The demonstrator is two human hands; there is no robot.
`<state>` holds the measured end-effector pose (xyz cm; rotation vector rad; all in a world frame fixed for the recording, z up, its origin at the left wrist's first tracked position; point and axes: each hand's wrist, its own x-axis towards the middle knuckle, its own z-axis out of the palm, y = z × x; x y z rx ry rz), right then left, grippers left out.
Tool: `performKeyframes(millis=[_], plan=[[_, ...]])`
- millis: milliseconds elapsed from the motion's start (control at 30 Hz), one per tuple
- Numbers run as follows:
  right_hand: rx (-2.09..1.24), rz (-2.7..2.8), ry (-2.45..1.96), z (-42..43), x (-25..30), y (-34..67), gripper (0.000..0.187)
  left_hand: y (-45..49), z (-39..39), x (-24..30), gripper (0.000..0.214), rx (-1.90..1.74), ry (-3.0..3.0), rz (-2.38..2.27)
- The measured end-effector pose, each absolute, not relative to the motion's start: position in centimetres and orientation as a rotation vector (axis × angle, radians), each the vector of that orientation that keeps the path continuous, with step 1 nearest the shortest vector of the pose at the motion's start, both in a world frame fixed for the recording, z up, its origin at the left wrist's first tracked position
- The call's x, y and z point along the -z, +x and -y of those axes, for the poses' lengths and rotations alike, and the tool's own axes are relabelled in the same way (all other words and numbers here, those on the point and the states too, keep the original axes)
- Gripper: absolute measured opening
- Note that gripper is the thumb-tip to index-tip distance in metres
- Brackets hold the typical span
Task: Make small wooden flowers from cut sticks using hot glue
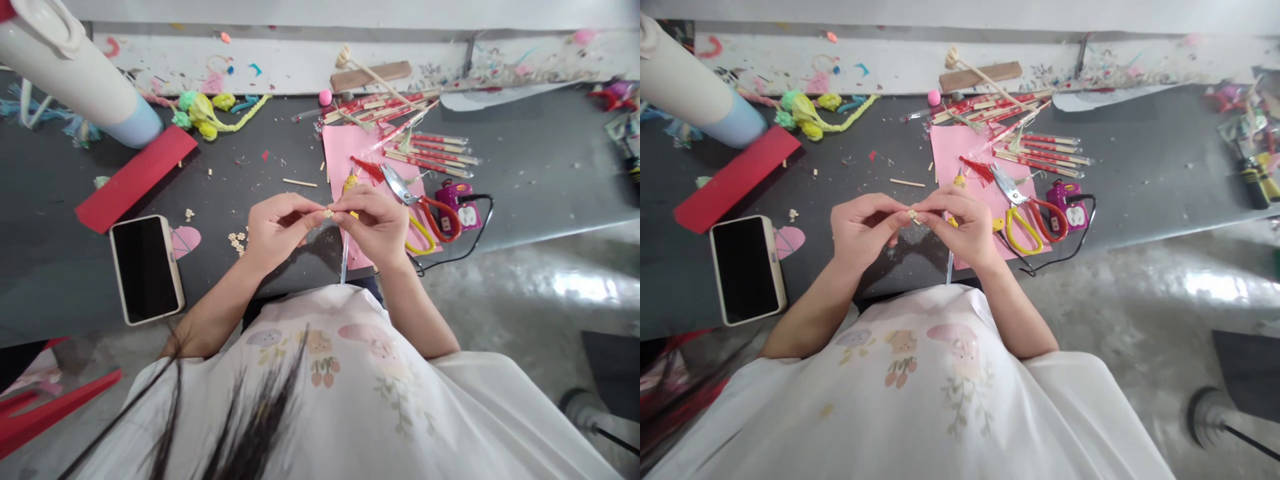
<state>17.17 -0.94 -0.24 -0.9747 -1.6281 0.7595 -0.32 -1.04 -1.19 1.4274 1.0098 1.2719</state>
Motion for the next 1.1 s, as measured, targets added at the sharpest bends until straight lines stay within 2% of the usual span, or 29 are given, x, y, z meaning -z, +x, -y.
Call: performKeyframes(millis=[267, 767, 900, 1100], plan=[[-0.794, 1.637, -0.906, 0.7, 0.3, 17.3, 0.003, -0.4, 1.0, 1.4, 0.024, -1.32, 1.587, -1.051], [-0.847, 1.492, -0.942, 1.1, 1.2, 16.2, 0.004, 0.2, 1.3, 1.3, 0.016, -1.384, 1.454, -1.117], [-0.919, 1.432, -0.902, 1.2, 1.2, 16.1, 0.011, 0.1, 1.3, 1.2, 0.015, -1.37, 1.54, -1.104], [-0.894, 1.476, -0.92, 1.0, 1.3, 16.4, 0.008, 0.0, 1.2, 1.2, 0.013, -1.416, 1.677, -1.137]])
